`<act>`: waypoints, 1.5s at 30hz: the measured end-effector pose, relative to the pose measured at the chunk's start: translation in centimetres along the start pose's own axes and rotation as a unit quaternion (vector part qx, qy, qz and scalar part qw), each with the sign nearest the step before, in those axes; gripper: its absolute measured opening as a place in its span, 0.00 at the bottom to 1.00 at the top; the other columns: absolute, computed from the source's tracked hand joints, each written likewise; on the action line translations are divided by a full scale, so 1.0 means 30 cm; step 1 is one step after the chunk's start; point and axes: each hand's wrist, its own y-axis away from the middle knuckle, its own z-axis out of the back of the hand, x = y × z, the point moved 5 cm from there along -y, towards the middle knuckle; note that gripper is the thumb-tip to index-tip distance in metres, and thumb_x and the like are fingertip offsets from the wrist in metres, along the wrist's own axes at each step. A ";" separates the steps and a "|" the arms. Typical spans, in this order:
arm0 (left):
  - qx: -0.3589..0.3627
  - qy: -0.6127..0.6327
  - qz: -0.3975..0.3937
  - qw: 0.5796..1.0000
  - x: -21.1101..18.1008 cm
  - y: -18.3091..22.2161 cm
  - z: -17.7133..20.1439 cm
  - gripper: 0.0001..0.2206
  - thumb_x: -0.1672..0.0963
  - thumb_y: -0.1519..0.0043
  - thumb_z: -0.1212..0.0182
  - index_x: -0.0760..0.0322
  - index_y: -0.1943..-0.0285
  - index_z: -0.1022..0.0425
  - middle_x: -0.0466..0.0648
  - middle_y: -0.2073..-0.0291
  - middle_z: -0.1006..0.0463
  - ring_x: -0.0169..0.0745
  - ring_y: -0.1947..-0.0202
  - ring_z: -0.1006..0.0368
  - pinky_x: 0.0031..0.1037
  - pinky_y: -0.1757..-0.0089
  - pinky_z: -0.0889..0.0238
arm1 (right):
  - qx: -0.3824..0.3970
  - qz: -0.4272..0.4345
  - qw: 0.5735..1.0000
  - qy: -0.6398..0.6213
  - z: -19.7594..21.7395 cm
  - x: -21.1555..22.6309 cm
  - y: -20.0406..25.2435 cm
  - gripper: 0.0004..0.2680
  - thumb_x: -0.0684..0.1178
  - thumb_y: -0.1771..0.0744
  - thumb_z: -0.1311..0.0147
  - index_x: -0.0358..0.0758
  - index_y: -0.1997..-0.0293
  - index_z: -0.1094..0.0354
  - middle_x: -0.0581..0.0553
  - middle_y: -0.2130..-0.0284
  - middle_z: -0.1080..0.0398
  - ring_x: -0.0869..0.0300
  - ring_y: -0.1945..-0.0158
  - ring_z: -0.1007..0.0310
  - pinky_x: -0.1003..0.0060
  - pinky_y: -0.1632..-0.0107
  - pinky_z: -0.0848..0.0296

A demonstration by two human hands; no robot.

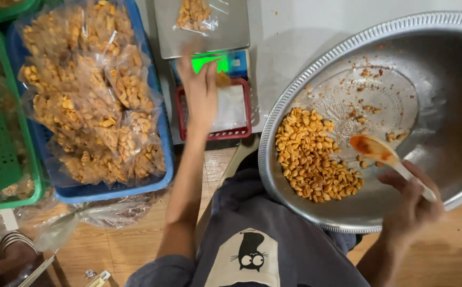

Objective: Packaging snacks from a large bowl into small bags, weighing them on a digital scale, and organizing them in a crate.

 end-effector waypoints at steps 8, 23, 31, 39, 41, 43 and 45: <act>-0.059 -0.133 -0.141 0.979 0.162 -0.298 -0.049 0.26 0.49 0.26 0.71 0.64 0.41 0.24 0.53 0.43 0.23 0.55 0.36 0.36 0.42 0.38 0.51 | 0.050 -0.140 0.988 0.041 -0.119 -0.008 0.032 0.11 0.40 0.22 0.58 0.25 0.45 0.26 0.38 0.70 0.26 0.55 0.69 0.24 0.63 0.58 0.20; -0.404 0.177 0.014 0.897 -0.255 -0.018 0.554 0.12 0.60 0.41 0.28 0.54 0.51 0.24 0.44 0.55 0.20 0.41 0.53 0.20 0.35 0.48 0.24 | 0.105 -0.085 0.990 0.028 -0.067 -0.151 0.024 0.20 0.57 0.13 0.62 0.19 0.31 0.34 0.30 0.57 0.28 0.48 0.58 0.24 0.62 0.53 0.26; -0.028 -0.209 0.088 0.974 0.058 0.244 0.753 0.16 0.52 0.27 0.56 0.63 0.34 0.38 0.63 0.37 0.40 0.62 0.31 0.51 0.48 0.36 0.59 | 0.022 -0.098 0.994 0.038 -0.046 -0.110 0.012 0.13 0.41 0.19 0.61 0.19 0.38 0.27 0.31 0.65 0.28 0.52 0.68 0.26 0.61 0.61 0.20; 0.023 -0.238 -0.077 0.968 -0.100 0.231 0.413 0.05 0.59 0.37 0.45 0.64 0.64 0.34 0.54 0.61 0.39 0.57 0.58 0.45 0.48 0.57 0.53 | 0.113 -0.218 0.918 0.312 -0.049 -0.254 0.009 0.11 0.51 0.24 0.49 0.42 0.56 0.21 0.42 0.75 0.26 0.56 0.72 0.27 0.55 0.62 0.29; 0.098 -0.119 -0.083 0.985 -0.098 0.258 0.212 0.12 0.64 0.44 0.50 0.59 0.80 0.44 0.41 0.83 0.46 0.37 0.80 0.51 0.35 0.76 0.58 | 0.138 -0.259 0.929 0.225 -0.163 -0.187 0.017 0.12 0.50 0.22 0.54 0.42 0.52 0.21 0.46 0.70 0.23 0.61 0.70 0.22 0.64 0.54 0.22; 0.124 -0.353 -0.193 0.907 -0.045 0.343 0.006 0.16 0.51 0.39 0.36 0.63 0.48 0.22 0.52 0.49 0.24 0.52 0.47 0.27 0.37 0.48 0.34 | 0.118 -0.278 0.951 0.063 -0.248 -0.204 0.035 0.11 0.48 0.23 0.55 0.33 0.52 0.25 0.38 0.71 0.24 0.54 0.70 0.22 0.59 0.58 0.21; 0.102 -0.421 -0.195 0.880 0.006 0.383 -0.083 0.12 0.54 0.39 0.36 0.62 0.49 0.21 0.53 0.50 0.23 0.53 0.47 0.25 0.32 0.53 0.31 | 0.104 -0.286 0.951 -0.063 -0.300 -0.247 0.062 0.12 0.47 0.24 0.56 0.26 0.52 0.28 0.32 0.71 0.26 0.49 0.70 0.21 0.55 0.61 0.20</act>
